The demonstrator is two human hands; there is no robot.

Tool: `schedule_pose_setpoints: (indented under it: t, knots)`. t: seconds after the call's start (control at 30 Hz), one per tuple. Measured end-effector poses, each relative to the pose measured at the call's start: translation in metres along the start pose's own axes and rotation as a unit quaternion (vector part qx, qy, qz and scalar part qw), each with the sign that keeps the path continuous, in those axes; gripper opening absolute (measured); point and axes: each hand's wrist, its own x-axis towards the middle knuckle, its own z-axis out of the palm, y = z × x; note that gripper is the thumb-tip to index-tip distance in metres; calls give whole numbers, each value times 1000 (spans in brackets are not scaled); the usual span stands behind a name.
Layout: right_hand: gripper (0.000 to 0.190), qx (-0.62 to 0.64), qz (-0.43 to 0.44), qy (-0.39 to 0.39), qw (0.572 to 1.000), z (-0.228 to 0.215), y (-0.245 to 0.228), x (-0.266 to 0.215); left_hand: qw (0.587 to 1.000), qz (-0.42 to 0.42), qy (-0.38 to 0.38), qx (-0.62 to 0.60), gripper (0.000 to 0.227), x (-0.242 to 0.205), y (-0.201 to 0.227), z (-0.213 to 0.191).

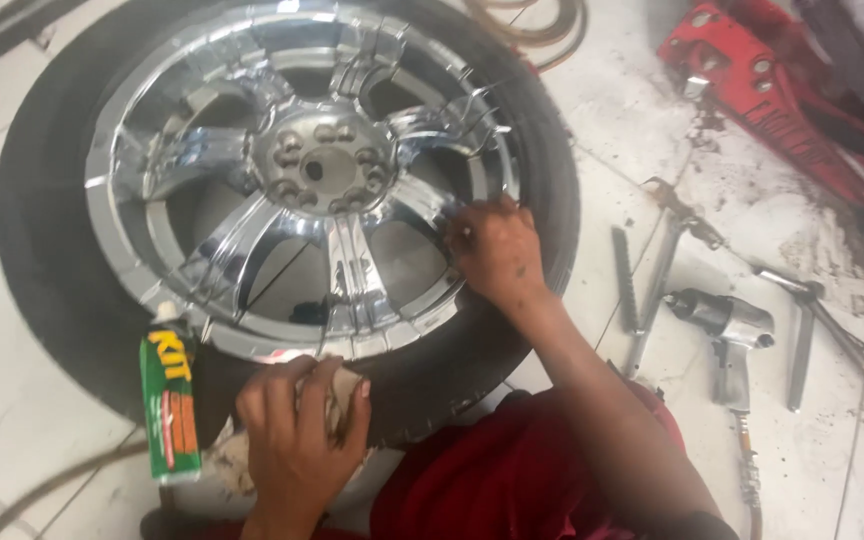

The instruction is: Polishing a chrome wheel rim using rubbing compound and a cloth.

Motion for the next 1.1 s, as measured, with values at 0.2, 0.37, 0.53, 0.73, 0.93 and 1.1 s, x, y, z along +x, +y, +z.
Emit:
schedule_pose_setpoints:
  t: [0.2, 0.37, 0.53, 0.73, 0.93, 1.1]
  knots:
    - [5, 62, -21, 54, 996, 10, 3, 11, 995, 12, 48, -81, 35, -13, -8, -1]
    - [5, 65, -26, 8, 997, -4, 15, 12, 994, 65, -11, -85, 33, -11, -12, -6]
    - [8, 12, -33, -56, 998, -3, 33, 3, 993, 101, -34, -49, 29, -7, -7, -4]
    - [9, 51, 2, -44, 998, 1, 33, 14, 995, 87, -57, 4, 22, -15, -12, 6]
    - [8, 278, -5, 95, 956, -20, 50, 26, 996, 74, -52, 24, 26, -16, -15, 9]
    - [16, 429, 58, 152, 889, -44, 85, 12, 995, 29, -91, -11, 29, 3, -5, 15]
